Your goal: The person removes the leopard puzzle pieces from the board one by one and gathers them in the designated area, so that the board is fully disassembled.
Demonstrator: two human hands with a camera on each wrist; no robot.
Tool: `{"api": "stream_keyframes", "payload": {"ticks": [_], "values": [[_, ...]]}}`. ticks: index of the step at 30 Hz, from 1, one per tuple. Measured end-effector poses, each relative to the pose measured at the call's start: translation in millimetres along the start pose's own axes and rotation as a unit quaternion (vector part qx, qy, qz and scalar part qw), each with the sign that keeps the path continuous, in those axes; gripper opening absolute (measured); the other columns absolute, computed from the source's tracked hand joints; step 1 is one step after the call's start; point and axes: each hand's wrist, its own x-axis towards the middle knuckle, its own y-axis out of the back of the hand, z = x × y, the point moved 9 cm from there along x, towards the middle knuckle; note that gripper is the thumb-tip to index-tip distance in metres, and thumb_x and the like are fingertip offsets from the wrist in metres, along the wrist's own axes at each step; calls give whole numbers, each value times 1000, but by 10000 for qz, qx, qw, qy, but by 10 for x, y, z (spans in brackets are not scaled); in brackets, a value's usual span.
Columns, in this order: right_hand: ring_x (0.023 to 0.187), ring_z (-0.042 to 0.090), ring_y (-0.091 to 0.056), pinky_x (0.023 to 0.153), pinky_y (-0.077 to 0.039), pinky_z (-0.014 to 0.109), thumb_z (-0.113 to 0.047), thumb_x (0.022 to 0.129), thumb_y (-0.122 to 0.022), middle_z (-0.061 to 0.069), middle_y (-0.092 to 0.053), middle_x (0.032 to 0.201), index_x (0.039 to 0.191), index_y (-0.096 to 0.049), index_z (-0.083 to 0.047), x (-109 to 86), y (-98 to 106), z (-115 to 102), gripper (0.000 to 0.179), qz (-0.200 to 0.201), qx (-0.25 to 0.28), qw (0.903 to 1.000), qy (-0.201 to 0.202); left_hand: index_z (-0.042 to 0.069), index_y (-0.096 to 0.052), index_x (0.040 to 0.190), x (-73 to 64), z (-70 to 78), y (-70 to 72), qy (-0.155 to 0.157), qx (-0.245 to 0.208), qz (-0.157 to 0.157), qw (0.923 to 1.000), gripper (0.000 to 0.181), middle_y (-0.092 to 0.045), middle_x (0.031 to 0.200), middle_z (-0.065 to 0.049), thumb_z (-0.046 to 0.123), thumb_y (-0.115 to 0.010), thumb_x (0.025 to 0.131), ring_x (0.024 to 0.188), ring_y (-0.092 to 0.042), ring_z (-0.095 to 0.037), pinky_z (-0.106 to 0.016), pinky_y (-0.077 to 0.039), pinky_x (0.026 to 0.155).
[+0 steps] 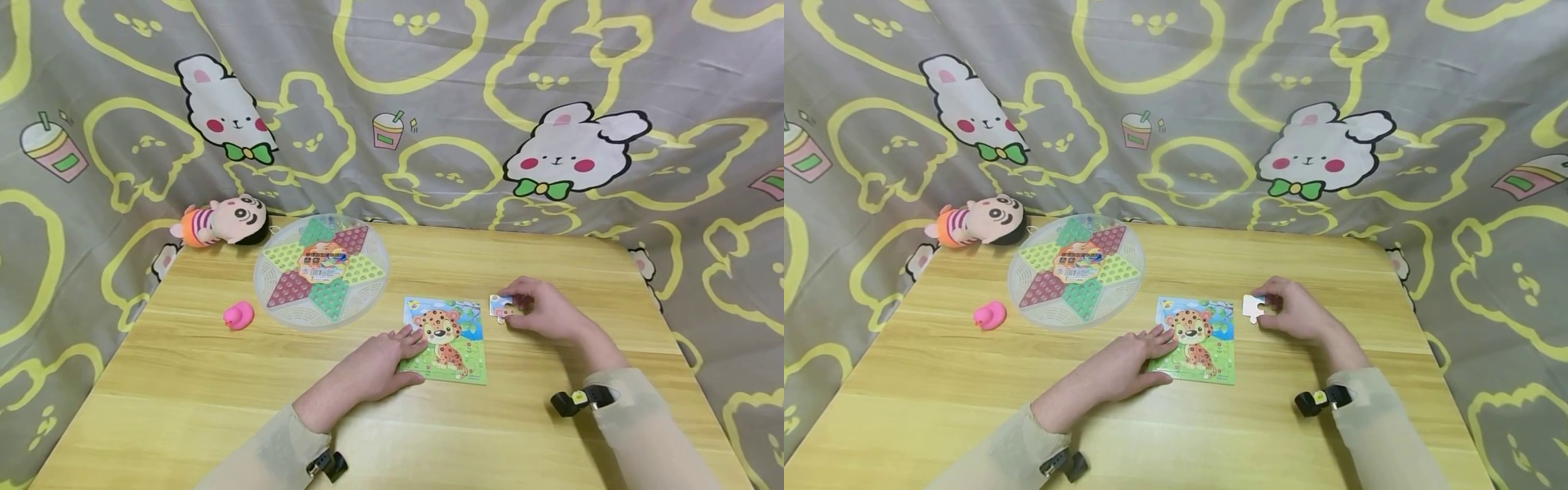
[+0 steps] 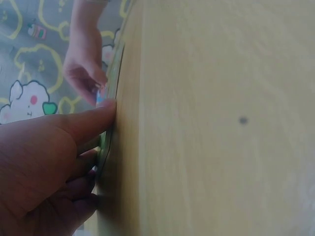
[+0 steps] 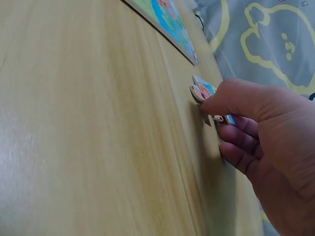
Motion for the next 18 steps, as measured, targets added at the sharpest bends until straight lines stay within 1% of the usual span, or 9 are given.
{"api": "stream_keyframes", "payload": {"ticks": [5, 12, 18], "values": [[83, 20, -57, 69, -51, 27, -2, 81, -86, 3, -65, 98, 123, -74, 1, 6, -10, 23, 44, -19, -3, 10000, -55, 16, -51, 158, -2, 1, -2, -18, 1, 10, 10000, 66, -35, 166, -5, 47, -69, 102, 154, -33, -28, -51, -32, 124], [86, 20, -56, 72, -50, 29, -4, 82, -87, 5, -64, 103, 123, -75, 0, 13, -10, 43, 43, -49, 0, 9996, -261, 15, -51, 158, 2, 8, 5, -16, -40, 19, 10000, 67, -35, 166, -5, 47, -69, 102, 154, -33, -28, -51, -31, 124], [88, 22, -55, 73, -49, 30, -3, 82, -86, 7, -64, 106, 124, -75, 1, 26, -30, 35, 43, -110, -39, 9993, -343, 15, -51, 158, 4, -1, 0, 8, -55, 4, 10000, 67, -35, 166, -5, 46, -69, 102, 155, -31, -28, -50, -31, 124]]}}
